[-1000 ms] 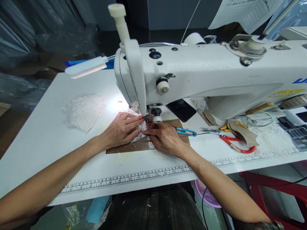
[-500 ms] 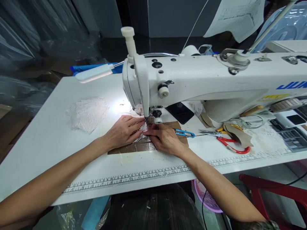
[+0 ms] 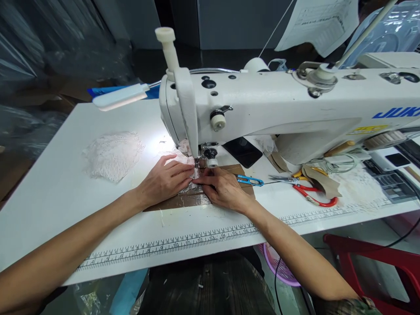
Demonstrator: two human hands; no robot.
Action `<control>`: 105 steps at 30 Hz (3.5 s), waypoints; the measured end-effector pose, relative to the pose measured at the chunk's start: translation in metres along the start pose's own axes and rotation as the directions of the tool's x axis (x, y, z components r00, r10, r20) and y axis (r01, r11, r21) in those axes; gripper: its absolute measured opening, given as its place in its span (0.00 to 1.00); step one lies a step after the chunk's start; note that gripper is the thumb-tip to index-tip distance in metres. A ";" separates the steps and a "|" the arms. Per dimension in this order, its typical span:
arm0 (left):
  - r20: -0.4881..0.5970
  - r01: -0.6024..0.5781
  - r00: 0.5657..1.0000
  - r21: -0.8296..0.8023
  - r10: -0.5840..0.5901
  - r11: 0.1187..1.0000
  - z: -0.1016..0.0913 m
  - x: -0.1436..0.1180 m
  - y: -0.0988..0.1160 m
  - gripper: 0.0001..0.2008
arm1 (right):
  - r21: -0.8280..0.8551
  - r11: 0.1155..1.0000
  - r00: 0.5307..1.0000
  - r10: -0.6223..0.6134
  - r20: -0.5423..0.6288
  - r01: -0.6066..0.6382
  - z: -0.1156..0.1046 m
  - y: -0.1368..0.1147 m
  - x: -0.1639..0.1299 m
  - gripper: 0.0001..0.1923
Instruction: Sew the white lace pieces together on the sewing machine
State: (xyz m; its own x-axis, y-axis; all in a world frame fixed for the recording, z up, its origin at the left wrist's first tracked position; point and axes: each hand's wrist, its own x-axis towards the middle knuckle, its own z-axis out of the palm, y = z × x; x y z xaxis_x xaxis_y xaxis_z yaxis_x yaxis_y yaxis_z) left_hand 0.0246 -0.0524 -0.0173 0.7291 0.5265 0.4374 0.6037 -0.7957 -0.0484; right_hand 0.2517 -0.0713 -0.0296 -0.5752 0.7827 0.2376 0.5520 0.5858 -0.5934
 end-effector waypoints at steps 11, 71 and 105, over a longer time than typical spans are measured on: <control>0.065 0.029 0.997 0.064 -0.033 0.998 -0.003 0.003 0.002 0.10 | -0.054 0.998 1.000 -0.015 -0.005 0.015 -0.001 -0.006 0.000 0.19; -0.026 0.326 0.916 -0.532 -0.400 0.781 0.003 0.010 0.007 0.06 | -0.219 0.964 0.968 0.097 -0.232 -0.149 -0.040 0.021 -0.050 0.13; 0.393 0.563 0.766 -0.791 -0.509 0.237 0.009 0.009 -0.014 0.28 | -0.534 0.820 0.977 0.141 -0.160 -0.205 0.014 -0.005 0.039 0.23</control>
State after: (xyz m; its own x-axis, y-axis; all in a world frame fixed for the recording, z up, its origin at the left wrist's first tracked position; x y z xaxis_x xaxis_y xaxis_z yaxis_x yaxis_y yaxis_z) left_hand 0.0256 -0.0341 -0.0207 0.3778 0.9259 0.0070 0.2985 -0.1290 0.9456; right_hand 0.2179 -0.0465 -0.0278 -0.3880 0.8809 0.2712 0.8933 0.4318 -0.1247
